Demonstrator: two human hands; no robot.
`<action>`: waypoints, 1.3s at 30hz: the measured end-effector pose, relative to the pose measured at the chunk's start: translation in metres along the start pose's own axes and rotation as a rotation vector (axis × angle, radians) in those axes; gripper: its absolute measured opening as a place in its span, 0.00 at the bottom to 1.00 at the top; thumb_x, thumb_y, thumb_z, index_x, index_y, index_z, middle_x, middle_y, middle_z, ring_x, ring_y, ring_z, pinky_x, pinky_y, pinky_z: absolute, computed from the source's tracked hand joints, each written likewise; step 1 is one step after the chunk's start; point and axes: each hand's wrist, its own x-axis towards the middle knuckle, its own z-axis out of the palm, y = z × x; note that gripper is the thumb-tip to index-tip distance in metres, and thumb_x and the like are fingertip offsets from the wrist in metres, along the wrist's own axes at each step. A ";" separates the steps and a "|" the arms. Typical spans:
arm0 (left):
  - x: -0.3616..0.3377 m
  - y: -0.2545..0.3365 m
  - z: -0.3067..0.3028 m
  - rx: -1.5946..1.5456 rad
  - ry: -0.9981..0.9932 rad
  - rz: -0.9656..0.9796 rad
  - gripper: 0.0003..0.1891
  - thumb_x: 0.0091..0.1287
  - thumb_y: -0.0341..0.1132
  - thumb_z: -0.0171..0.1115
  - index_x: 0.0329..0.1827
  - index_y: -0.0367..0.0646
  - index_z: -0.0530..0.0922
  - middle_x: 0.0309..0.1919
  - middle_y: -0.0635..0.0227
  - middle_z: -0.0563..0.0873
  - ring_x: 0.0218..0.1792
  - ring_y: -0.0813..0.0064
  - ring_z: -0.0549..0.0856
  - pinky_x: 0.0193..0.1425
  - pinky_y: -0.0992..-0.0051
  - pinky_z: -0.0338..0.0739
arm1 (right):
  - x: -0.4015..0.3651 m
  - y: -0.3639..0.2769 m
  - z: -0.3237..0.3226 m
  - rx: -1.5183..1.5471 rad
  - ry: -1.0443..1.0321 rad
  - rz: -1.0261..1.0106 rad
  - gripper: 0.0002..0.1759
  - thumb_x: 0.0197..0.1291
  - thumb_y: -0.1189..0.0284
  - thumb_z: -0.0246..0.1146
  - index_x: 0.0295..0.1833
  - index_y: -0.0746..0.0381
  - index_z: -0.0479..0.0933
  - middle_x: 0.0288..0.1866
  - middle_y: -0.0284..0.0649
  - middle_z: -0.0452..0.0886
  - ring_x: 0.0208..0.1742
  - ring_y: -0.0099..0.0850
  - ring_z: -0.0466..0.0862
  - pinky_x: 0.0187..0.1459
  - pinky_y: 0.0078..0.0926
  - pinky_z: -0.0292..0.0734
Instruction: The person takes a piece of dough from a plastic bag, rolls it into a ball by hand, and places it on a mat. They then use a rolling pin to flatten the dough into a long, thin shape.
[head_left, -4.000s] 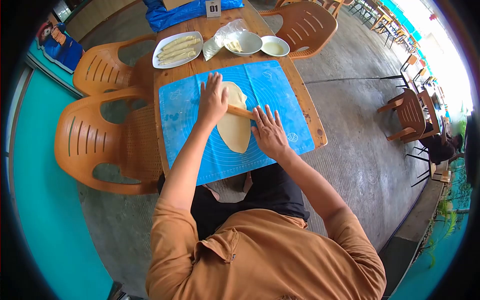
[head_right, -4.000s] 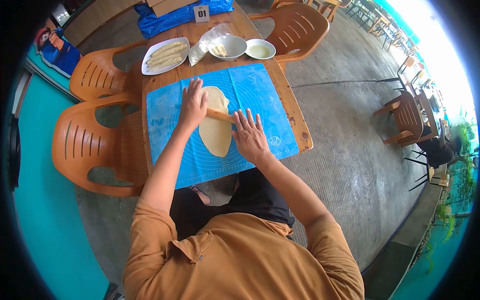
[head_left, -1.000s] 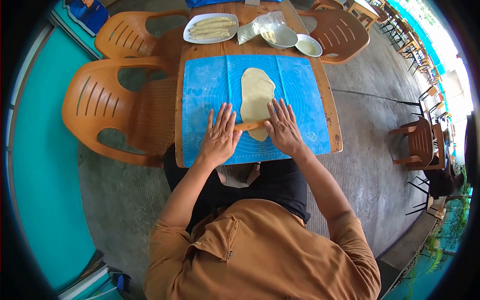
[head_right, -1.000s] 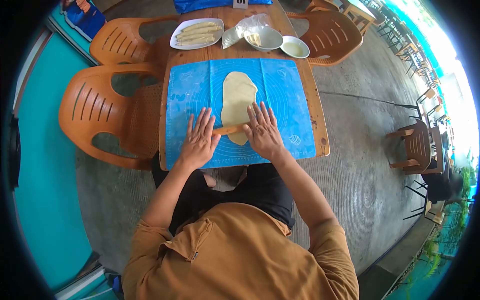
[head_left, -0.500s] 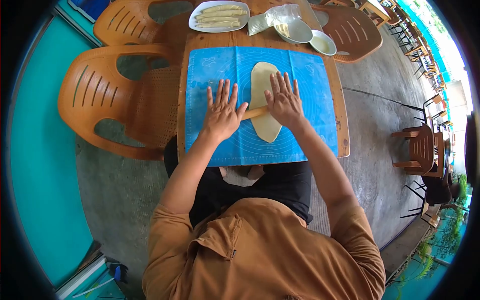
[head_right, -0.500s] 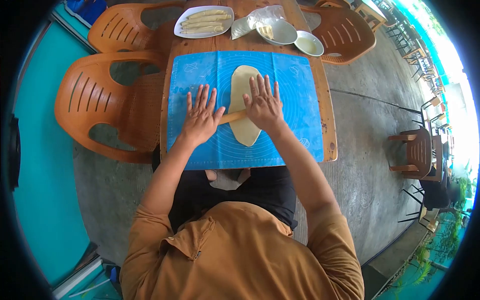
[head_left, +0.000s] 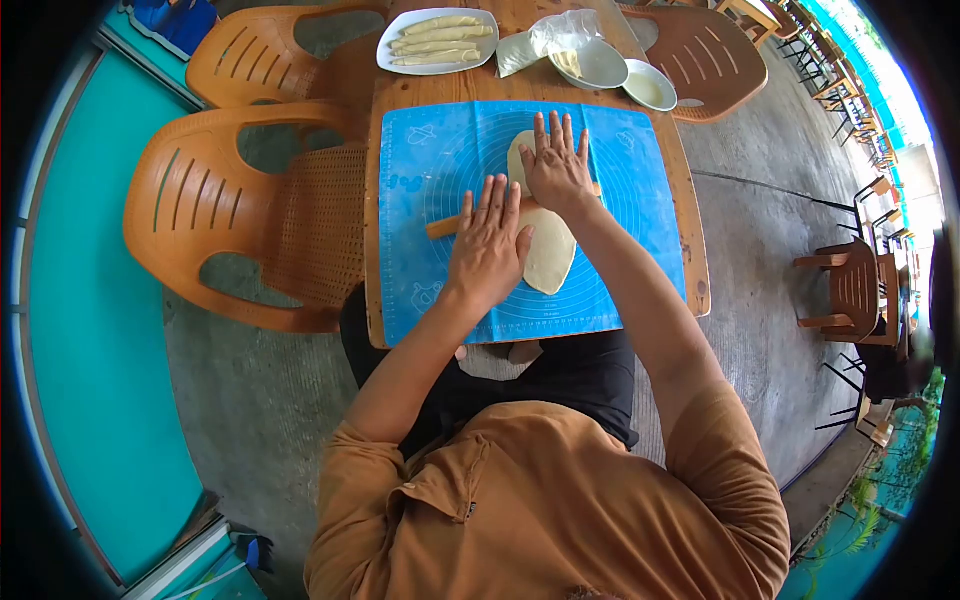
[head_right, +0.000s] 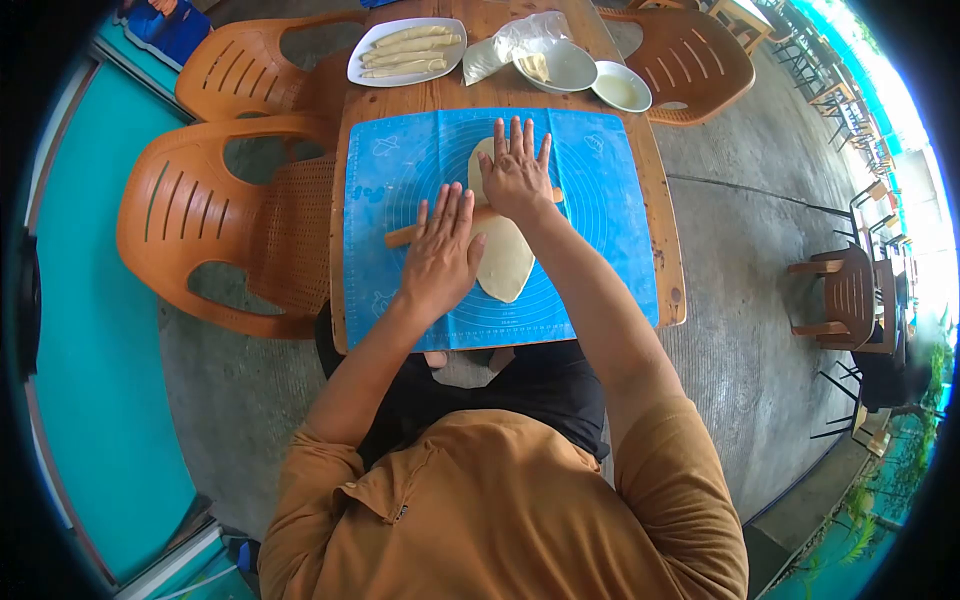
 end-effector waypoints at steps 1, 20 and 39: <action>-0.001 -0.004 0.006 0.007 -0.002 0.004 0.35 0.86 0.48 0.43 0.86 0.31 0.57 0.86 0.43 0.57 0.89 0.52 0.51 0.91 0.49 0.40 | 0.003 -0.001 0.004 0.006 0.060 0.008 0.40 0.84 0.49 0.40 0.89 0.64 0.51 0.90 0.55 0.51 0.92 0.52 0.45 0.87 0.60 0.35; 0.078 -0.045 0.018 0.214 -0.059 -0.137 0.35 0.87 0.50 0.34 0.86 0.34 0.58 0.87 0.49 0.57 0.89 0.56 0.49 0.91 0.46 0.32 | -0.067 0.039 -0.021 0.096 0.102 -0.170 0.36 0.84 0.56 0.44 0.86 0.68 0.56 0.90 0.51 0.55 0.91 0.49 0.48 0.89 0.50 0.40; 0.153 -0.099 0.030 0.259 0.006 -0.208 0.35 0.85 0.49 0.41 0.89 0.39 0.52 0.89 0.47 0.50 0.90 0.52 0.41 0.89 0.41 0.31 | 0.038 0.031 -0.005 -0.055 -0.060 -0.063 0.40 0.84 0.50 0.35 0.87 0.70 0.52 0.90 0.52 0.54 0.92 0.49 0.46 0.89 0.49 0.38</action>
